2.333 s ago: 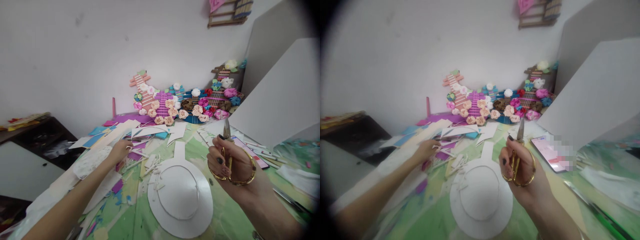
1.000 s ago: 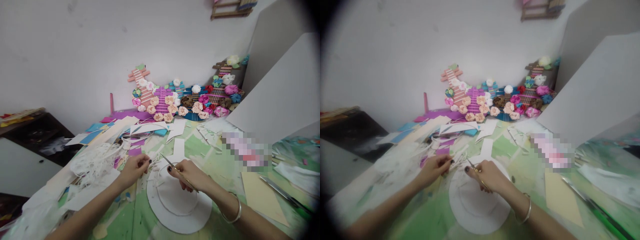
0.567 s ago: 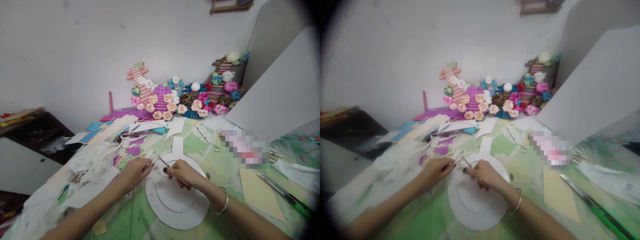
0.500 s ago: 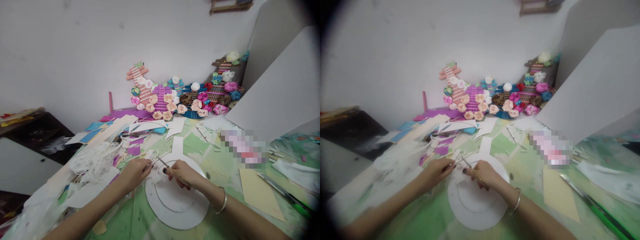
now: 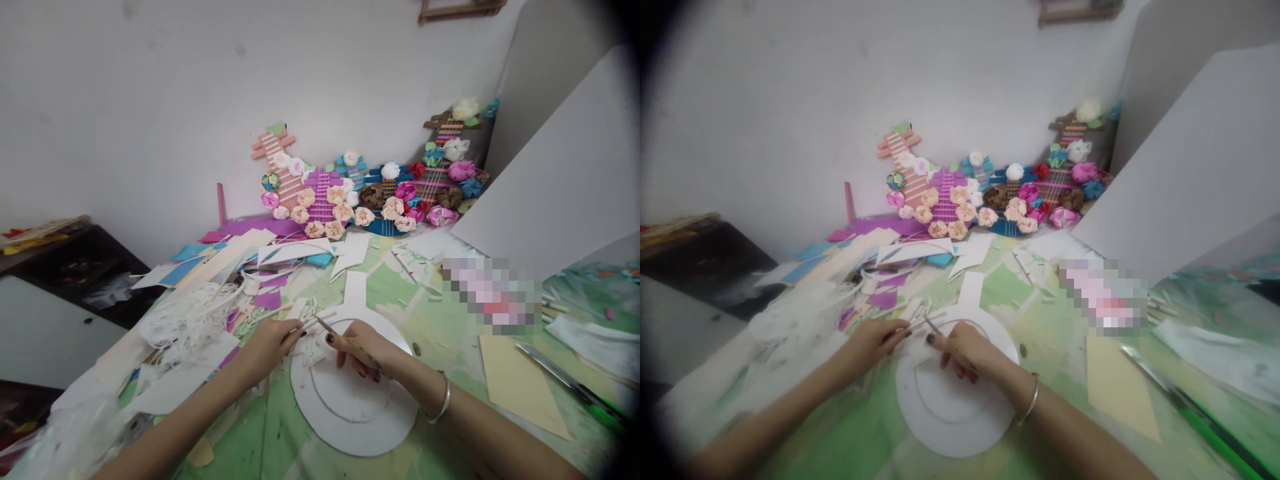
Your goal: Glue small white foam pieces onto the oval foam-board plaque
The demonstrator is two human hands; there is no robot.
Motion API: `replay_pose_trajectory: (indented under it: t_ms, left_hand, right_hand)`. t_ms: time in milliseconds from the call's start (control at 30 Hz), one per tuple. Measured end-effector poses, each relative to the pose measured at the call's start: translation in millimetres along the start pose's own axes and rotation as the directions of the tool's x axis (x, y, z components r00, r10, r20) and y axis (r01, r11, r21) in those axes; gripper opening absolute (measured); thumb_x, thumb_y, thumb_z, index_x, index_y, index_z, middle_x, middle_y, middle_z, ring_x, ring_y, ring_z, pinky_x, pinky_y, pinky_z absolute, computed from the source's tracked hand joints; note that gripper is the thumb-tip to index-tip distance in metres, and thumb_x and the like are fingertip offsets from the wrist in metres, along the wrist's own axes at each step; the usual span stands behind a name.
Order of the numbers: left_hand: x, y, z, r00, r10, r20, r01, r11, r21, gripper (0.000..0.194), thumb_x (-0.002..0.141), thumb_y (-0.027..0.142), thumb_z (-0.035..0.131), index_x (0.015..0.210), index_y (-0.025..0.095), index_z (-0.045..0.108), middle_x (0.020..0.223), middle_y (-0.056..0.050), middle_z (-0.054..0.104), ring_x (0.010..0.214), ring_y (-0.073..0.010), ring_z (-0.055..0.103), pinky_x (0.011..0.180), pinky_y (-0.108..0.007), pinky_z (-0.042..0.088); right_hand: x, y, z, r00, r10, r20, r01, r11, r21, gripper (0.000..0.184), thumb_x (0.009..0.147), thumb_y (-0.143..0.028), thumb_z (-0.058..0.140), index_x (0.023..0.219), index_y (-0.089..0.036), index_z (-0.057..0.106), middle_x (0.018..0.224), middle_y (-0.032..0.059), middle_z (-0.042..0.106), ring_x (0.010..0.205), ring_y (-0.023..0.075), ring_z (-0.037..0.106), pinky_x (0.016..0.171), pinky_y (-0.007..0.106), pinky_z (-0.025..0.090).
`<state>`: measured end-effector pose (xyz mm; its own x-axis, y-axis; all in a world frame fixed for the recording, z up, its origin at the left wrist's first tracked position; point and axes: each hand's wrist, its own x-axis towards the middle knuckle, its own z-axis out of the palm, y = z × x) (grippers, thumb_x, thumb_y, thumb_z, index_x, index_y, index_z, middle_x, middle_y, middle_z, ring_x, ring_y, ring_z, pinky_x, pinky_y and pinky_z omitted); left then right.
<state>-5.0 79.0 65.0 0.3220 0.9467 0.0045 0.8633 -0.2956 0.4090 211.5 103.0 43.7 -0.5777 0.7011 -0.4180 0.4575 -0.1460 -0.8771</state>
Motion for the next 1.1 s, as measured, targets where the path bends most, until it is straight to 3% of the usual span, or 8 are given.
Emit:
replay_pose_trajectory:
  t_ms: [333, 500, 600, 667, 767, 867, 967, 1100]
  left_hand:
    - [-1.4, -7.3, 11.0, 0.97, -0.243, -0.025, 0.197, 0.84, -0.506, 0.03, 0.081, 0.039, 0.052, 0.082, 0.015, 0.069, 0.046, 0.003, 0.056, 0.036, -0.0073, 0.039, 0.042, -0.019, 0.03]
    - [-0.1, 0.2, 24.3, 0.914, -0.367, 0.172, 0.304, 0.341, -0.89, 0.039, 0.071, 0.044, 0.065, 0.052, 0.012, 0.055, 0.038, 0.006, 0.041, 0.034, -0.0024, 0.028, 0.038, -0.016, 0.018]
    - [-0.1, -1.6, 36.8, 0.869, -0.386, 0.309, 0.335, -0.001, -0.942, 0.032, 0.062, 0.04, 0.075, 0.064, 0.011, 0.059, 0.043, 0.008, 0.039, 0.036, -0.0002, 0.022, 0.038, -0.014, 0.013]
    - [-0.6, -2.6, 42.1, 0.86, -0.381, 0.339, 0.339, -0.071, -0.938, 0.036, 0.059, 0.038, 0.077, 0.078, 0.011, 0.063, 0.044, 0.009, 0.038, 0.038, -0.0003, 0.02, 0.038, -0.014, 0.012]
    - [-2.4, -0.6, 41.0, 0.876, -0.394, 0.279, 0.328, 0.059, -0.943, 0.034, 0.066, 0.044, 0.069, 0.077, 0.011, 0.064, 0.041, 0.01, 0.032, 0.037, -0.0018, 0.018, 0.038, -0.016, 0.013]
    - [-6.3, 3.6, 31.8, 0.923, -0.379, 0.064, 0.284, 0.56, -0.778, 0.038, 0.079, 0.045, 0.054, 0.056, 0.014, 0.055, 0.038, 0.006, 0.036, 0.036, -0.0043, 0.025, 0.04, -0.019, 0.02]
    - [-12.9, 6.4, 24.7, 0.966, -0.132, -0.221, 0.084, 0.973, -0.216, 0.033, 0.085, 0.035, 0.046, 0.061, 0.016, 0.059, 0.048, -0.001, 0.054, 0.044, -0.0095, 0.044, 0.047, -0.021, 0.029]
    - [-21.3, 9.9, 24.3, 0.969, 0.101, -0.226, -0.005, 0.92, 0.392, 0.023, 0.084, 0.018, 0.042, 0.084, 0.016, 0.065, 0.058, -0.007, 0.063, 0.051, -0.0164, 0.054, 0.047, -0.025, 0.028]
  right_hand:
    - [1.7, 12.4, 0.4, 0.981, -0.179, 0.067, 0.151, 0.941, 0.304, 0.056, 0.083, -0.059, 0.041, 0.066, -0.011, 0.066, 0.033, -0.0068, 0.036, 0.025, 0.0053, 0.03, 0.027, 0.017, 0.028]
    - [9.1, 16.9, 7.4, 0.975, -0.202, 0.096, 0.135, 0.874, 0.467, 0.058, 0.085, -0.059, 0.036, 0.068, -0.011, 0.065, 0.031, -0.0075, 0.034, 0.024, 0.0061, 0.026, 0.027, 0.02, 0.029]
    - [8.5, 11.6, 10.4, 0.972, -0.214, 0.1, 0.125, 0.826, 0.549, 0.055, 0.084, -0.059, 0.04, 0.067, -0.011, 0.063, 0.03, -0.0078, 0.034, 0.024, 0.0052, 0.025, 0.028, 0.019, 0.028]
    - [5.7, 5.5, 11.6, 0.98, -0.17, 0.108, 0.084, 0.833, 0.547, 0.058, 0.083, -0.062, 0.037, 0.066, -0.012, 0.061, 0.03, -0.0084, 0.031, 0.023, 0.0056, 0.022, 0.027, 0.02, 0.027]
    - [2.5, -2.1, 13.4, 0.997, -0.071, 0.034, 0.057, 0.947, 0.317, 0.063, 0.085, -0.063, 0.025, 0.066, -0.015, 0.059, 0.03, -0.008, 0.029, 0.024, 0.007, 0.025, 0.029, 0.02, 0.027]
    - [2.9, -3.7, 14.6, 0.998, -0.017, -0.068, 0.019, 1.0, 0.025, 0.058, 0.084, -0.06, 0.03, 0.063, -0.015, 0.059, 0.031, -0.0039, 0.039, 0.023, 0.0088, 0.032, 0.03, 0.022, 0.028]
    - [3.0, -3.2, 15.1, 0.988, -0.02, -0.156, 0.005, 0.995, -0.096, 0.043, 0.078, -0.053, 0.05, 0.057, -0.015, 0.055, 0.035, -0.0007, 0.044, 0.029, 0.0113, 0.041, 0.035, 0.023, 0.029]
    - [-1.9, -6.9, 16.9, 0.941, -0.118, -0.316, -0.028, 0.906, -0.422, 0.038, 0.073, -0.051, 0.06, 0.058, -0.016, 0.056, 0.06, 0.0106, 0.061, 0.062, 0.0215, 0.06, 0.051, 0.027, 0.035]
